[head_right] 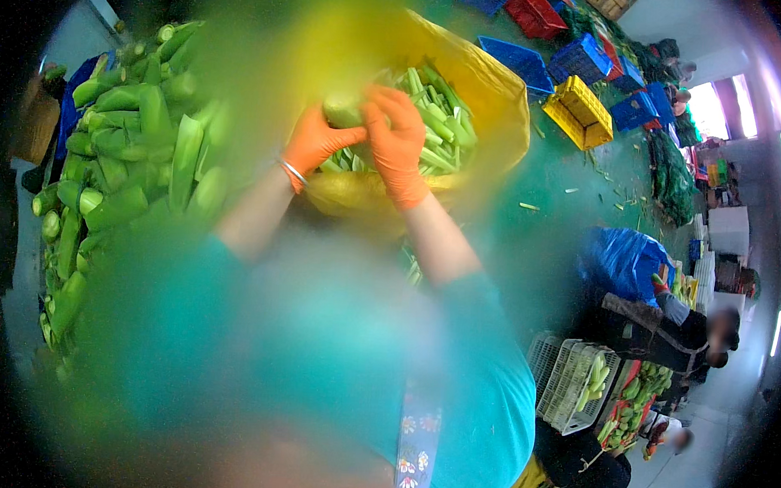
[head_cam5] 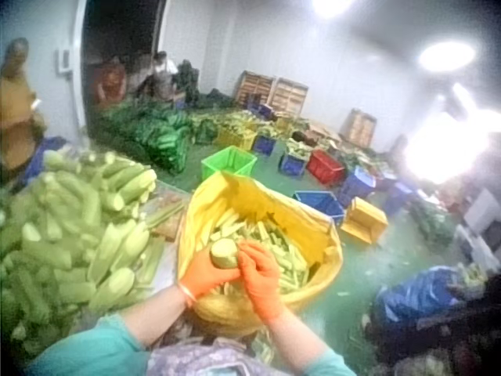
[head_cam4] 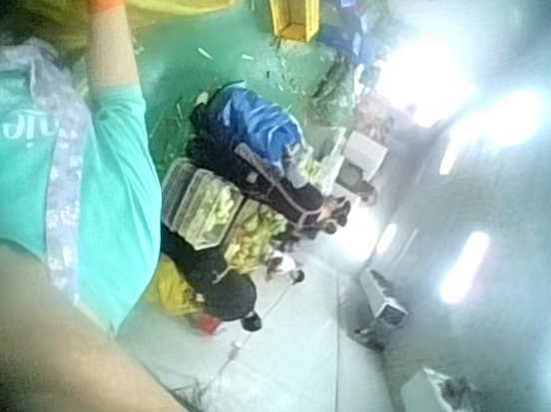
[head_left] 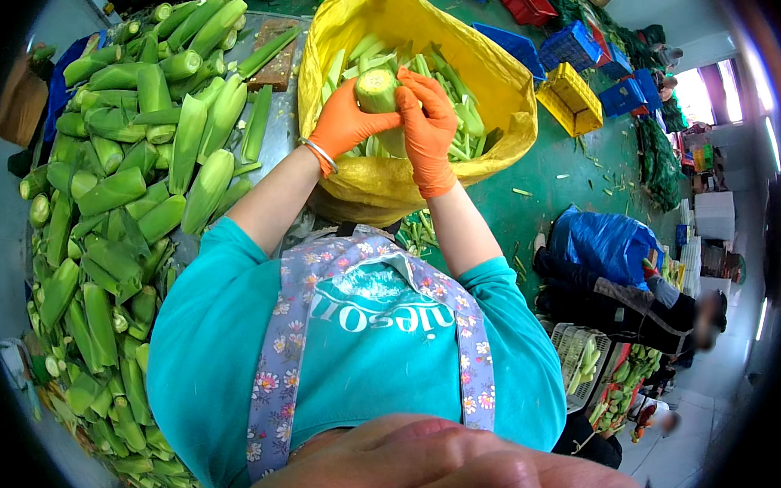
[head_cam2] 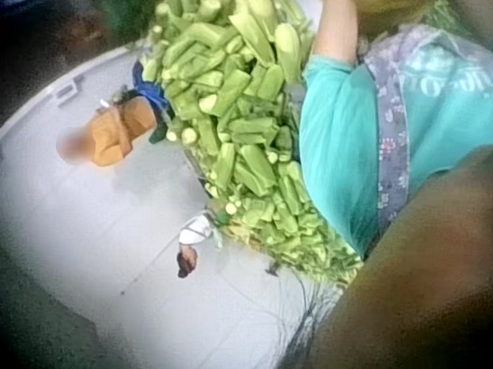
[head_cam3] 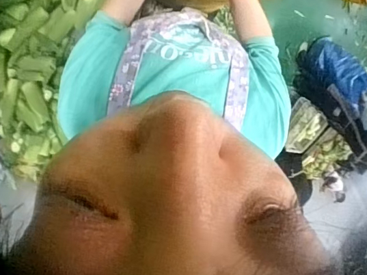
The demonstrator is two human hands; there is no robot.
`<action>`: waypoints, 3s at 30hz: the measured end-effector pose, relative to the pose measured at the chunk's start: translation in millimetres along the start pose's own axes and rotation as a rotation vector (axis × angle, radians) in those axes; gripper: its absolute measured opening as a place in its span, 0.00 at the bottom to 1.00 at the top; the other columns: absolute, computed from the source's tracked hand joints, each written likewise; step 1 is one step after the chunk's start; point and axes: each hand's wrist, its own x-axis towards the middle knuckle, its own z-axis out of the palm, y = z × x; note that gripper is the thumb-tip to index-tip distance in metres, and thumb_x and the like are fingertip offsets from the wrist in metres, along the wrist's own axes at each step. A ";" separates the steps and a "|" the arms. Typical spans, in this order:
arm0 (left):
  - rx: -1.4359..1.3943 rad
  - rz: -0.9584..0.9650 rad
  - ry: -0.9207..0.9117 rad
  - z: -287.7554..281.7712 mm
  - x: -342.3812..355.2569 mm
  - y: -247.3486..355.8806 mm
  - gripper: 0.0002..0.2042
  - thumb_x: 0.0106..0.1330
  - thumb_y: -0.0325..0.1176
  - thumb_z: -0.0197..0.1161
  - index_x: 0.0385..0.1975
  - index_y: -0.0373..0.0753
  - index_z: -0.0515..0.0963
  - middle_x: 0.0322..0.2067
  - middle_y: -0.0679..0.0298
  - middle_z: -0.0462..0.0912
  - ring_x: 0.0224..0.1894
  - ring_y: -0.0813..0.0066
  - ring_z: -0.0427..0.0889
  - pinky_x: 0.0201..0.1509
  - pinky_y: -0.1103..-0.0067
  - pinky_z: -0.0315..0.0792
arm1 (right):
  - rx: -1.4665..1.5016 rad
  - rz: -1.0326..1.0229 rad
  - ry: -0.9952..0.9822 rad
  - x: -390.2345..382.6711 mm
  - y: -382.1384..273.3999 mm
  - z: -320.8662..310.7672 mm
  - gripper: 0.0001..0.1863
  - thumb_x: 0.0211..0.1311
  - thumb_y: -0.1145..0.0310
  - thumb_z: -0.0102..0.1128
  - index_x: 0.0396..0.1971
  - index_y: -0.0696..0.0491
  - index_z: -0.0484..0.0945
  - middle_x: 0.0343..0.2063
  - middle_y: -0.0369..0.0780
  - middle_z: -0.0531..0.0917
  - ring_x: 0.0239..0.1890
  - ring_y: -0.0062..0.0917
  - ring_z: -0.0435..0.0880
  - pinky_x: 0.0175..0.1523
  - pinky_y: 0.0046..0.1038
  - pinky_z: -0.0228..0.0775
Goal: The person removes the husks from ears of corn using a small knife and places the cleaned corn into a white basket. They discard the removed husks into a large yellow bag and retrieve fresh ears of corn from a pile on the table.
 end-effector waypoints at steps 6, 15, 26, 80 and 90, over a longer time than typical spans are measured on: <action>0.032 -0.035 0.018 -1.2 -2.2 -10.6 0.26 0.51 0.33 0.79 0.49 0.36 0.77 0.43 0.65 0.82 0.44 0.75 0.80 0.48 0.76 0.75 | -0.276 -0.148 -0.070 10.1 4.5 -3.1 0.06 0.56 0.77 0.62 0.35 0.57 0.81 0.37 0.45 0.83 0.39 0.40 0.81 0.46 0.34 0.72; 0.120 -0.004 -0.051 -8.2 0.7 -9.2 0.30 0.48 0.35 0.80 0.51 0.35 0.75 0.44 0.62 0.82 0.45 0.77 0.81 0.51 0.77 0.75 | -0.446 -0.246 -0.063 17.6 10.3 -6.5 0.05 0.60 0.73 0.60 0.35 0.56 0.78 0.32 0.46 0.80 0.35 0.43 0.78 0.41 0.39 0.70; -0.169 -0.080 0.003 -10.1 -11.1 7.7 0.31 0.55 0.34 0.76 0.58 0.33 0.71 0.51 0.62 0.80 0.51 0.73 0.79 0.57 0.76 0.73 | 0.096 0.507 0.204 20.4 17.8 -18.1 0.13 0.70 0.62 0.56 0.37 0.59 0.77 0.30 0.33 0.78 0.33 0.14 0.70 0.39 0.21 0.65; 0.097 0.247 0.060 -17.0 -24.4 8.0 0.30 0.57 0.22 0.66 0.62 0.29 0.68 0.58 0.51 0.76 0.60 0.63 0.75 0.65 0.70 0.68 | 0.260 0.564 0.509 33.2 151.2 -97.4 0.11 0.64 0.64 0.59 0.30 0.57 0.81 0.25 0.34 0.81 0.26 0.19 0.77 0.32 0.26 0.70; -0.201 0.021 -0.014 -52.2 -7.5 12.2 0.33 0.58 0.27 0.65 0.65 0.29 0.64 0.58 0.51 0.75 0.60 0.61 0.75 0.67 0.68 0.65 | -0.567 -0.074 -0.136 40.4 60.8 -63.8 0.25 0.59 0.61 0.67 0.54 0.56 0.78 0.47 0.43 0.82 0.49 0.29 0.81 0.55 0.32 0.72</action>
